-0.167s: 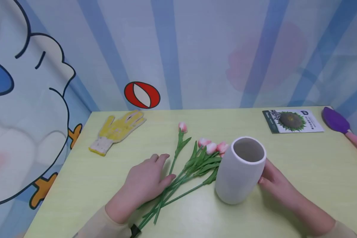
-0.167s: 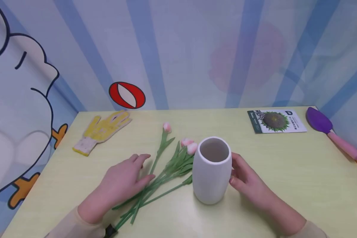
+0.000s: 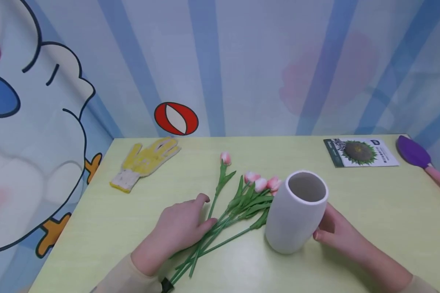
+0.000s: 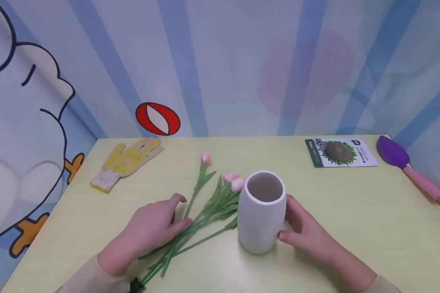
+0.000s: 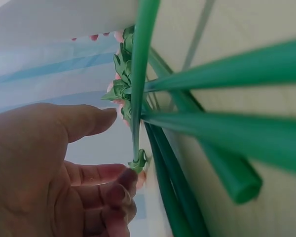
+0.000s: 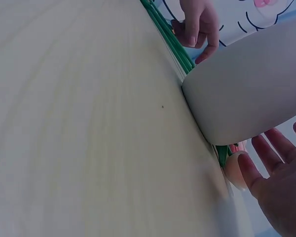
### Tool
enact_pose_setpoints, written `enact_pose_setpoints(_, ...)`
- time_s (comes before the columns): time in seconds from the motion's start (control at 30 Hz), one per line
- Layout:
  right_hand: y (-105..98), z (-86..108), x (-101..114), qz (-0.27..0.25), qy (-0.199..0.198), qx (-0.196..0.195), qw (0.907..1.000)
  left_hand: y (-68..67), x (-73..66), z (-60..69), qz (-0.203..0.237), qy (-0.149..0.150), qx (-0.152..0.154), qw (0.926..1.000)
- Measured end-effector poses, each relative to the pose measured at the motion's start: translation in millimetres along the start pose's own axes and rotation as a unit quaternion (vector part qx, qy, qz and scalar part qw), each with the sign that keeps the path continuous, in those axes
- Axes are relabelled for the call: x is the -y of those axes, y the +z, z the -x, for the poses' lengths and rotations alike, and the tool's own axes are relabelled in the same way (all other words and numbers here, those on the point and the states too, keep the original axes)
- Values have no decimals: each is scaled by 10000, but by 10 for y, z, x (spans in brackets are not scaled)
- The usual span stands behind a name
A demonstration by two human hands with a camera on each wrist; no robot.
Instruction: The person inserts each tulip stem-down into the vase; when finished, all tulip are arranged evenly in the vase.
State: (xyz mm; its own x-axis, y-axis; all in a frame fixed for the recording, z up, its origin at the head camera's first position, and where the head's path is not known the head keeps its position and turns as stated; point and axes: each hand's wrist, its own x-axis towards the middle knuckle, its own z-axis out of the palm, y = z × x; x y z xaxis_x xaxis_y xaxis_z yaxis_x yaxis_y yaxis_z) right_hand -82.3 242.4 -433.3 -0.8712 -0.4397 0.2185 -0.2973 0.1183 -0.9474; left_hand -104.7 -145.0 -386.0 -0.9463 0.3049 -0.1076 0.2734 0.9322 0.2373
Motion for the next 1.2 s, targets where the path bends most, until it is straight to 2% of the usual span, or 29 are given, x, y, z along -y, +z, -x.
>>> enact_pose_setpoints(0.1, 45, 22, 42, -126, 87, 206, 9997, 26, -7, -5, 137, -13, 117, 9998)
enact_pose_setpoints(0.37, 172, 57, 84, 66, 431, 275, 9987, 46, -12, -22, 320, 54, 2, 9995)
enact_pose_setpoints(0.53, 232, 61, 50, -95, 645, 401, 9971, 60, -3, -33, 342, 63, 249, 9991)
enact_pose_setpoints(0.77, 290, 30, 0, -153, 485, 487, 9975, 78, 33, -32, 378, -55, 372, 9986)
enact_pose_setpoints(1.0, 295, 25, -17, -99, 461, 547, 9974, 100, 39, -30, 470, -44, 322, 9984)
enact_pose_setpoints(1.2, 310, 22, -18, -57, 518, 355, 9980, 125, 55, -40, 617, -11, 272, 9977)
